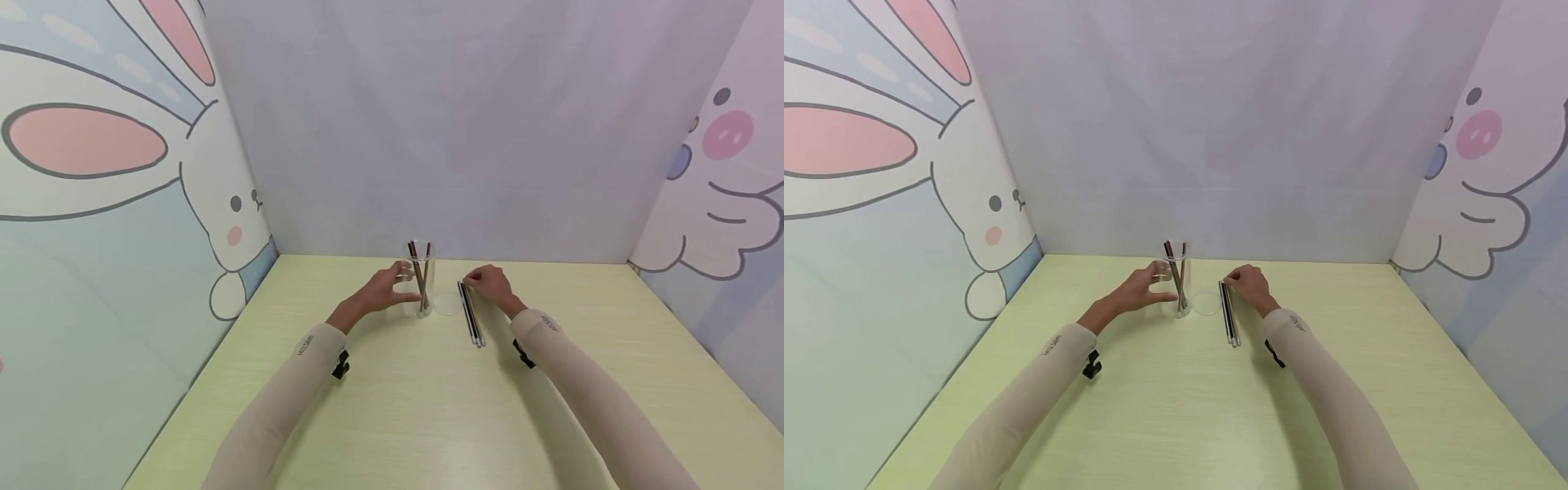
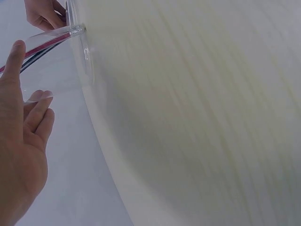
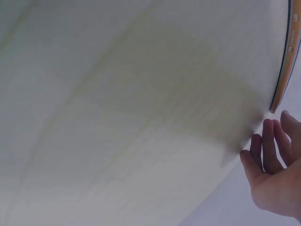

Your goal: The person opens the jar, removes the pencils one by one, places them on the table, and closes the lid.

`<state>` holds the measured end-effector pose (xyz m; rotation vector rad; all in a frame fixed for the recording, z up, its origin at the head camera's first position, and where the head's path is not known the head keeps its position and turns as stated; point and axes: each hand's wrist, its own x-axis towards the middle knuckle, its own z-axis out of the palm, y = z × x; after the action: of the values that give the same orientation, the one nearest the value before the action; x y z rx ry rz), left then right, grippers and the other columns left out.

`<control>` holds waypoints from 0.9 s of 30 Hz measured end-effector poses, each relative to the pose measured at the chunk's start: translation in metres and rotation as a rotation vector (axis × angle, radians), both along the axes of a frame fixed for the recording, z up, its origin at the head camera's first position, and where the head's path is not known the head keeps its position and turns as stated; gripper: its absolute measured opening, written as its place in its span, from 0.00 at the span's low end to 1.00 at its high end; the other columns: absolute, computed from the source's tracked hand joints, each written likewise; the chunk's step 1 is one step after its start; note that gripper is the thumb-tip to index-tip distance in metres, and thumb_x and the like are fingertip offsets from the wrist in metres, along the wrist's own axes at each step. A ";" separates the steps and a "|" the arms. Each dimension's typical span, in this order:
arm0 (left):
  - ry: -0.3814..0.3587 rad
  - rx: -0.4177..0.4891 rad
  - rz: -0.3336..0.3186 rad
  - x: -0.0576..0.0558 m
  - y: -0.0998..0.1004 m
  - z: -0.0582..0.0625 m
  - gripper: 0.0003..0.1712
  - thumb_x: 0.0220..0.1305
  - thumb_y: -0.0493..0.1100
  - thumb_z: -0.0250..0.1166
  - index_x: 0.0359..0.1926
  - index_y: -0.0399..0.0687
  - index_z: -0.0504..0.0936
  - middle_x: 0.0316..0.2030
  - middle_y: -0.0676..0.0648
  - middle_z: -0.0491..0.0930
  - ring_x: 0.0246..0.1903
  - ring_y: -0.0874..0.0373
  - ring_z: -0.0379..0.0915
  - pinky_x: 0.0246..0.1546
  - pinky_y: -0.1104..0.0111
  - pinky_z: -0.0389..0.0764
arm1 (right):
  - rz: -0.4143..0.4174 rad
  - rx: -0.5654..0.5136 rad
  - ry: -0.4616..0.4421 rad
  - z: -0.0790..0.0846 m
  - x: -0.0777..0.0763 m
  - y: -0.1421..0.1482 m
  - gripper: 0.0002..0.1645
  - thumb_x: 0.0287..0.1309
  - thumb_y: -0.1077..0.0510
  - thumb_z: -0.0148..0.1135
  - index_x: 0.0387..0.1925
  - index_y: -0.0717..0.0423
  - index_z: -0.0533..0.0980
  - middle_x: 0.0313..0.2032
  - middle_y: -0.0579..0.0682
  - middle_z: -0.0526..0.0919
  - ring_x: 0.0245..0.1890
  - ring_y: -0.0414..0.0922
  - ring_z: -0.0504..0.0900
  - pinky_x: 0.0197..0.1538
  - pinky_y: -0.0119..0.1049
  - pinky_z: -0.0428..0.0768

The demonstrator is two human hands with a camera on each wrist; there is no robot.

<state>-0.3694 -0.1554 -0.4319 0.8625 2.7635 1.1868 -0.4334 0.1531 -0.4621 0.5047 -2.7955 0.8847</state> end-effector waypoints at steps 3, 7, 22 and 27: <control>0.002 -0.002 0.002 0.000 0.000 -0.001 0.43 0.65 0.53 0.75 0.71 0.45 0.62 0.69 0.37 0.73 0.70 0.47 0.70 0.68 0.61 0.76 | 0.014 -0.007 0.003 0.003 0.000 0.002 0.15 0.71 0.55 0.67 0.47 0.64 0.87 0.45 0.61 0.90 0.47 0.58 0.87 0.50 0.54 0.84; 0.013 -0.014 0.011 -0.001 0.001 -0.001 0.43 0.65 0.53 0.75 0.71 0.45 0.62 0.68 0.39 0.75 0.69 0.48 0.71 0.67 0.62 0.76 | 0.041 -0.030 0.024 0.010 0.000 0.002 0.15 0.71 0.56 0.67 0.48 0.65 0.87 0.45 0.61 0.89 0.47 0.60 0.87 0.50 0.55 0.85; -0.002 0.000 0.019 -0.001 0.002 -0.001 0.44 0.64 0.55 0.75 0.71 0.45 0.63 0.68 0.38 0.74 0.70 0.47 0.71 0.67 0.59 0.77 | 0.154 -0.027 0.145 0.049 -0.003 -0.011 0.15 0.70 0.58 0.67 0.50 0.66 0.86 0.45 0.61 0.89 0.45 0.58 0.89 0.50 0.56 0.86; 0.005 0.003 0.025 -0.001 0.002 -0.001 0.44 0.63 0.55 0.76 0.70 0.45 0.64 0.68 0.40 0.75 0.69 0.48 0.72 0.67 0.60 0.76 | 0.187 -0.044 0.188 0.068 0.002 -0.019 0.15 0.71 0.57 0.66 0.50 0.65 0.86 0.46 0.61 0.89 0.46 0.58 0.88 0.50 0.56 0.86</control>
<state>-0.3701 -0.1535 -0.4331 0.8343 2.7860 1.1942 -0.4315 0.1345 -0.3937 0.8087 -2.5853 0.8814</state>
